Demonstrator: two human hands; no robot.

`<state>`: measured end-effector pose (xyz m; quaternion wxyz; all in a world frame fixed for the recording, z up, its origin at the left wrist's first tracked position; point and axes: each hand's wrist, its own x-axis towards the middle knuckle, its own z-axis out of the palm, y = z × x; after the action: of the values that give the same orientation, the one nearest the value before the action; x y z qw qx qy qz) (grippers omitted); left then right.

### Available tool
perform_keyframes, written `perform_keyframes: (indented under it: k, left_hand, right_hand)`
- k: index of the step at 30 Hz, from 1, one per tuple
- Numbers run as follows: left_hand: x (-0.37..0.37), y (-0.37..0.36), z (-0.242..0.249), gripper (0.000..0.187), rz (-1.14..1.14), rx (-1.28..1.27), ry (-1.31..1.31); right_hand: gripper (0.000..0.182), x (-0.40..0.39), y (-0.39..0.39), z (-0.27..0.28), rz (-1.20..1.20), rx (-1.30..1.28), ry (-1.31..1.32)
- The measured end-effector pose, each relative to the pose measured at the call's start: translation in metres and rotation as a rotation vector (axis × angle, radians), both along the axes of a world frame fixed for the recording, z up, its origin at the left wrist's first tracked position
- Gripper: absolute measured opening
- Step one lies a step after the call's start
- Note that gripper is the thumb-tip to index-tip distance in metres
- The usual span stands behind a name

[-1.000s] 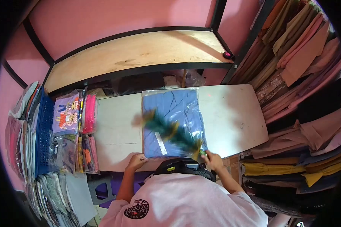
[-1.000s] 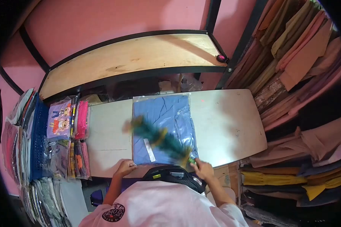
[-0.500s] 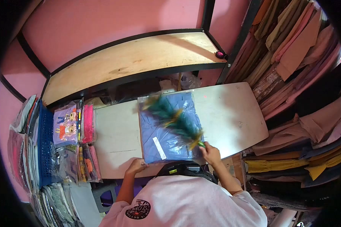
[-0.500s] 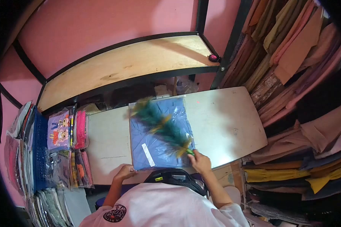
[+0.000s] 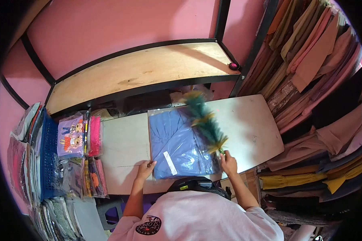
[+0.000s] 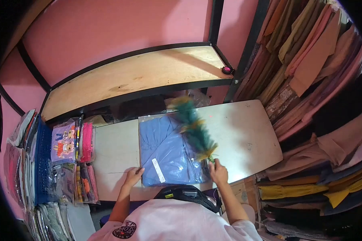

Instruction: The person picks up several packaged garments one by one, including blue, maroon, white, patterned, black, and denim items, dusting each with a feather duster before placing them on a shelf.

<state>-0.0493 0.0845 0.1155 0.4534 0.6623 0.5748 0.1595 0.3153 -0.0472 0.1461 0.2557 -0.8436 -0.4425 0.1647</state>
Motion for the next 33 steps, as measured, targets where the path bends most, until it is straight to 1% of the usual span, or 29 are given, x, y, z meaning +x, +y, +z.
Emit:
perform_keyframes:
  k: [1, 2, 3, 4, 6, 8, 9, 10, 12, 14, 15, 18, 19, 22, 23, 24, 26, 28, 29, 30, 32, 33]
  left_hand:
    - [0.005, 0.001, -0.002, 0.033, 0.009, 0.04, -0.005]
    - [0.009, 0.002, 0.0, 0.031, 0.017, 0.08, -0.008]
    - [0.011, 0.001, -0.021, 0.031, 0.144, 0.106, -0.148]
    - [0.005, 0.002, -0.04, 0.031, 0.144, 0.106, -0.149]
    - [0.011, 0.0, -0.032, 0.03, 0.144, 0.145, 0.03]
    - [0.012, -0.001, -0.033, 0.03, 0.159, 0.155, 0.007]
    - [0.011, -0.001, -0.034, 0.03, 0.173, 0.165, -0.015]
    - [0.011, -0.001, -0.035, 0.03, 0.175, 0.166, -0.013]
    - [0.012, -0.001, -0.035, 0.031, 0.188, 0.154, 0.023]
    - [0.012, 0.001, -0.035, 0.029, 0.159, 0.146, 0.038]
    - [0.012, 0.001, -0.036, 0.028, 0.127, 0.138, 0.054]
    - [0.011, 0.003, -0.04, 0.028, 0.13, 0.12, 0.026]
    - [0.01, 0.004, -0.039, 0.028, 0.128, 0.12, 0.028]
    - [0.012, 0.004, -0.03, 0.028, 0.094, 0.126, 0.073]
    - [0.012, 0.003, -0.032, 0.03, 0.11, 0.136, 0.023]
    - [0.009, 0.003, -0.039, 0.032, 0.128, 0.145, -0.028]
    - [0.006, 0.003, -0.049, 0.031, 0.148, 0.111, -0.078]
    - [0.006, 0.004, -0.047, 0.033, 0.13, 0.073, -0.044]
    - [0.006, 0.005, -0.035, 0.038, 0.074, 0.098, 0.009]
    - [0.005, 0.008, -0.031, 0.038, 0.079, 0.1, 0.008]
    - [0.003, 0.017, -0.026, 0.044, -0.033, 0.005, 0.181]
    - [0.004, 0.024, -0.018, 0.044, -0.03, 0.007, 0.18]
  right_hand:
    - [0.031, -0.006, -0.003, -0.001, 0.105, -0.012, -0.03]
    - [0.032, -0.015, -0.005, 0.002, 0.207, 0.031, -0.056]
    - [0.033, -0.02, -0.005, 0.003, 0.295, -0.047, -0.086]
    - [0.035, -0.025, -0.005, 0.004, 0.382, -0.125, -0.113]
    - [0.034, -0.028, -0.002, 0.001, 0.385, -0.155, -0.141]
    - [0.033, -0.021, 0.002, -0.01, 0.156, -0.091, -0.157]
    - [0.033, -0.014, 0.005, -0.011, 0.042, -0.142, -0.109]
    - [0.033, -0.008, 0.008, -0.012, -0.043, -0.114, -0.09]
    - [0.033, -0.007, 0.015, 0.005, -0.143, -0.089, -0.094]
    - [0.032, -0.013, 0.024, 0.012, -0.131, -0.066, -0.094]
    - [0.032, -0.021, 0.031, 0.017, -0.043, -0.066, -0.124]
    - [0.033, -0.049, 0.05, 0.026, 0.201, -0.036, -0.178]
    - [0.034, -0.057, 0.056, 0.031, 0.262, -0.107, -0.157]
    - [0.035, -0.06, 0.065, 0.016, 0.271, -0.15, -0.13]
    - [0.036, -0.055, 0.064, 0.01, 0.22, -0.184, -0.145]
    - [0.036, -0.048, 0.062, 0.005, 0.222, -0.183, -0.145]
    - [0.036, -0.03, 0.054, -0.001, 0.025, -0.171, -0.169]
    - [0.035, -0.012, 0.04, 0.002, -0.089, -0.15, -0.146]
    - [0.034, -0.001, 0.033, -0.007, -0.157, -0.115, -0.169]
    - [0.032, 0.011, 0.024, -0.017, -0.226, -0.079, -0.192]
    - [0.03, 0.033, 0.009, -0.023, -0.315, -0.069, -0.22]
    - [0.029, 0.043, 0.003, -0.029, -0.325, -0.079, -0.245]
